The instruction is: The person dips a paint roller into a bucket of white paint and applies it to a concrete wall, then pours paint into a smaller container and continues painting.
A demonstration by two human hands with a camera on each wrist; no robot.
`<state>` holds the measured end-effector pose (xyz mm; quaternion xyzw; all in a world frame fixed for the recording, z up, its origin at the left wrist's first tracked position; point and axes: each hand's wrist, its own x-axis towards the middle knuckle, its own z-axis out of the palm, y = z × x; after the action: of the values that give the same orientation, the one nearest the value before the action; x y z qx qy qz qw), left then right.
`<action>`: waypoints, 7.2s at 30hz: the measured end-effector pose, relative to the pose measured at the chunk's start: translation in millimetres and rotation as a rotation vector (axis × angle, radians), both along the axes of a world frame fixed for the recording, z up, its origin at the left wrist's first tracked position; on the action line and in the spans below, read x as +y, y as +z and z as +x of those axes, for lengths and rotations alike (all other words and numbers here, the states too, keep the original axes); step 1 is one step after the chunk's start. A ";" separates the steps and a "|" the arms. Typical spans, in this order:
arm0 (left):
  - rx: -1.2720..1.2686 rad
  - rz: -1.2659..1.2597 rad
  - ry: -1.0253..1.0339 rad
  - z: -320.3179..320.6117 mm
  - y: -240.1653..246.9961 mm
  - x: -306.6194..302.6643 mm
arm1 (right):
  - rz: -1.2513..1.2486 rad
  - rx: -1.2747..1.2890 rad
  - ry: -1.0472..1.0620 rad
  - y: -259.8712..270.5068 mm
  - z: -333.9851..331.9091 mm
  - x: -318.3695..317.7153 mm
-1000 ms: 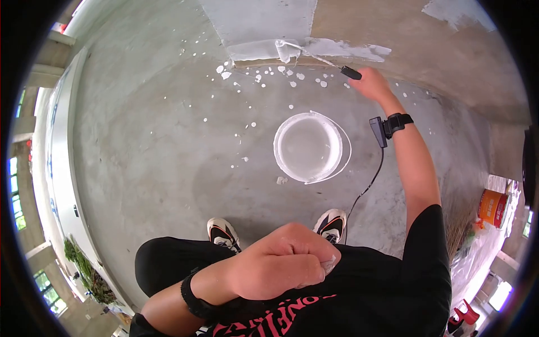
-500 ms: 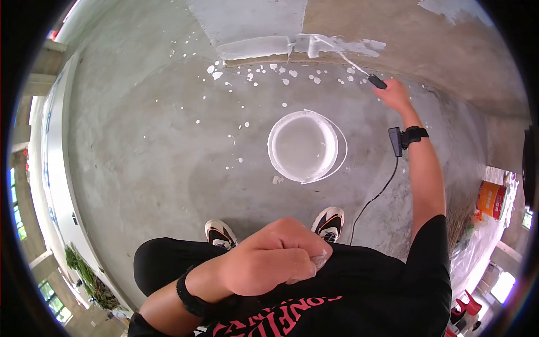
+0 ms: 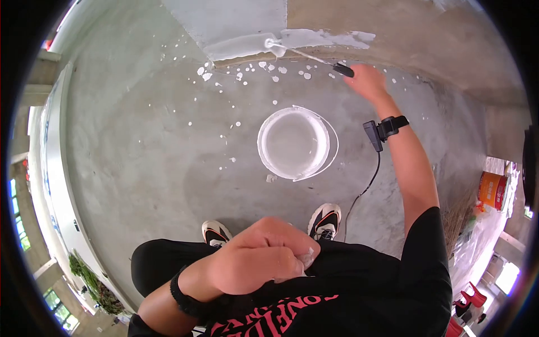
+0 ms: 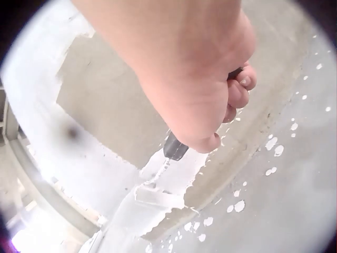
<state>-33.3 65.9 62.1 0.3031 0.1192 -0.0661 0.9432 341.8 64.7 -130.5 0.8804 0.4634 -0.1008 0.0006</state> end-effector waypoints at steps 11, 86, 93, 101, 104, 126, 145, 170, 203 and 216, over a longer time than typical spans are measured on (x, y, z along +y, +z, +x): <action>0.120 0.053 -0.105 5.2 5.8 -1.5 | 0.087 0.287 -0.021 -47.1 6.1 -21.1; -0.016 0.061 -0.059 -6.4 2.7 -3.5 | 0.119 0.055 0.012 51.9 -7.8 8.6; 0.004 0.026 -0.066 -5.9 1.7 -1.6 | 0.130 0.113 -0.051 33.0 33.2 -4.9; 0.000 0.050 -0.044 -4.3 1.0 -3.0 | 0.117 0.062 -0.062 40.8 20.7 -9.3; 0.003 -0.004 -0.091 -4.5 -0.4 0.0 | 0.115 0.069 -0.029 34.6 5.7 9.9; 0.089 0.039 -0.040 -3.1 -6.0 -4.9 | 0.126 0.191 0.091 39.5 1.5 -9.1; 0.224 0.120 0.039 -34.1 -0.4 7.3 | -0.022 0.492 0.435 -13.6 -62.2 132.1; 0.675 0.898 0.002 -19.8 -104.0 -18.6 | 0.064 0.276 0.430 -32.3 -36.2 106.0; 0.932 0.729 0.189 10.8 -100.8 74.4 | 0.098 0.252 0.289 -60.5 -110.5 121.0; 0.924 0.638 0.188 -9.7 -134.8 86.1 | 0.039 0.228 0.108 -47.2 -61.5 41.7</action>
<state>-43.0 152.1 -72.7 0.5006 0.5601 -0.0683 0.6565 280.3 106.4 -177.7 0.8369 0.5089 -0.1911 -0.0637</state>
